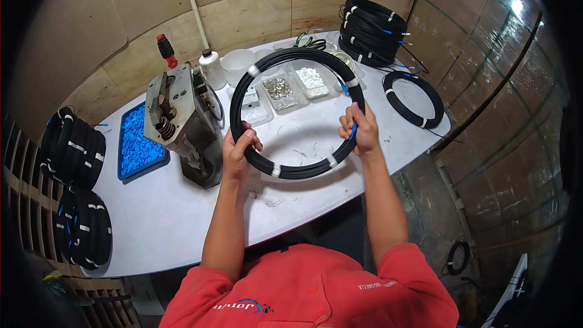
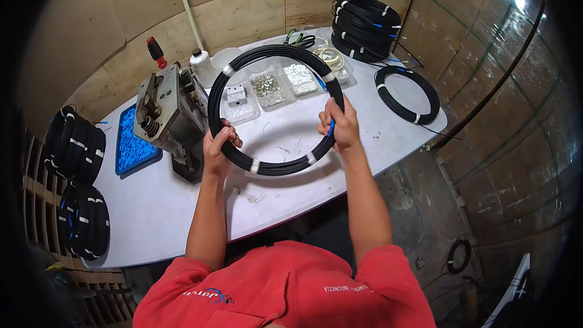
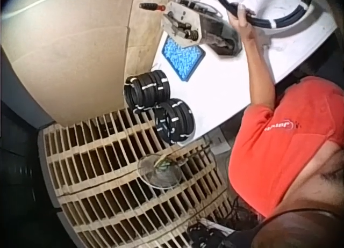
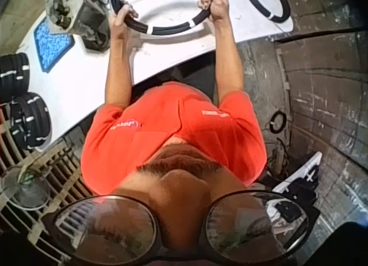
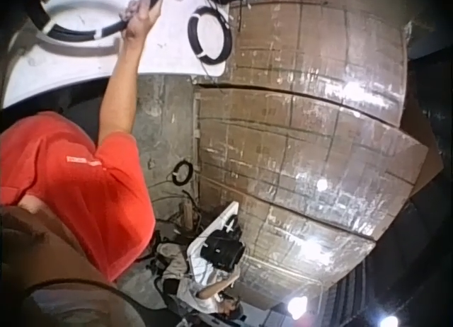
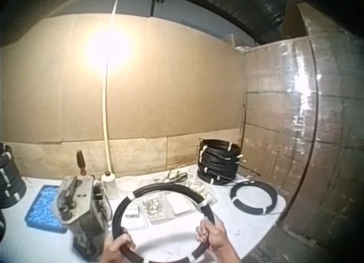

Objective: Assembling cable harnesses by taping wire coils and crimping connectors using an industrial crimping machine.

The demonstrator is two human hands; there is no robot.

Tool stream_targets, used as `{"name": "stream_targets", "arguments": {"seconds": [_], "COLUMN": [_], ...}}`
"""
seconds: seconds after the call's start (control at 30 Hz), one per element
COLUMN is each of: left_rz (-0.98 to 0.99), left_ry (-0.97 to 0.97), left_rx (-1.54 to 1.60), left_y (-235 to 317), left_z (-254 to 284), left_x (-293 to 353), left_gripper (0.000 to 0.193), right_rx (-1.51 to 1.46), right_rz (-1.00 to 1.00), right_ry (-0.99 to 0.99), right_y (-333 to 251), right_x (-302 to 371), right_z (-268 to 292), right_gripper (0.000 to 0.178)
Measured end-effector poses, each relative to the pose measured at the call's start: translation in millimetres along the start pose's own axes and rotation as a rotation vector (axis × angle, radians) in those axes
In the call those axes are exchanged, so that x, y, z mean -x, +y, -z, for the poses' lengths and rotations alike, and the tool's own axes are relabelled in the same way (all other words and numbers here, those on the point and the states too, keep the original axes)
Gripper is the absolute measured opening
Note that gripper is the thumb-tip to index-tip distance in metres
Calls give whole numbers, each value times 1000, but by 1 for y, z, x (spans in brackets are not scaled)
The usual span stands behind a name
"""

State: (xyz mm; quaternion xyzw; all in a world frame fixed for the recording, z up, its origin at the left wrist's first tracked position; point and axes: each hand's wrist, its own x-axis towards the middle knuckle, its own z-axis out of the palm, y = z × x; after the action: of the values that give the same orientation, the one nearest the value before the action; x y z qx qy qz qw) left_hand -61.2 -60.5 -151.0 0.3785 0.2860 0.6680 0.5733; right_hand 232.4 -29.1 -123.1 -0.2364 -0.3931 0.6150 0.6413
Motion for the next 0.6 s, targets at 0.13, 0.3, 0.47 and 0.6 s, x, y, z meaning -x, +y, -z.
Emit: {"name": "stream_targets", "arguments": {"seconds": [0.13, 0.3, 0.47, 0.6], "left_rz": [-117, -27, 111, 140], "left_ry": [-96, -162, -78, 13], "left_rx": [-195, -417, -238, -41], "left_y": [32, 52, 34, 25], "left_z": [-12, -34, -36, -26], "left_x": [-6, -4, 3, 2], "left_gripper": [31, 25, 19, 31], "right_rx": [418, 953, 1077, 574], "right_rz": [-28, -164, -247, -165], "right_ry": [-250, -515, -668, -264], "right_y": [-66, -125, -119, -77], "right_x": [-20, -46, -54, -36], "right_z": [-23, -70, -79, -20], "right_gripper": [38, 44, 47, 50]}}
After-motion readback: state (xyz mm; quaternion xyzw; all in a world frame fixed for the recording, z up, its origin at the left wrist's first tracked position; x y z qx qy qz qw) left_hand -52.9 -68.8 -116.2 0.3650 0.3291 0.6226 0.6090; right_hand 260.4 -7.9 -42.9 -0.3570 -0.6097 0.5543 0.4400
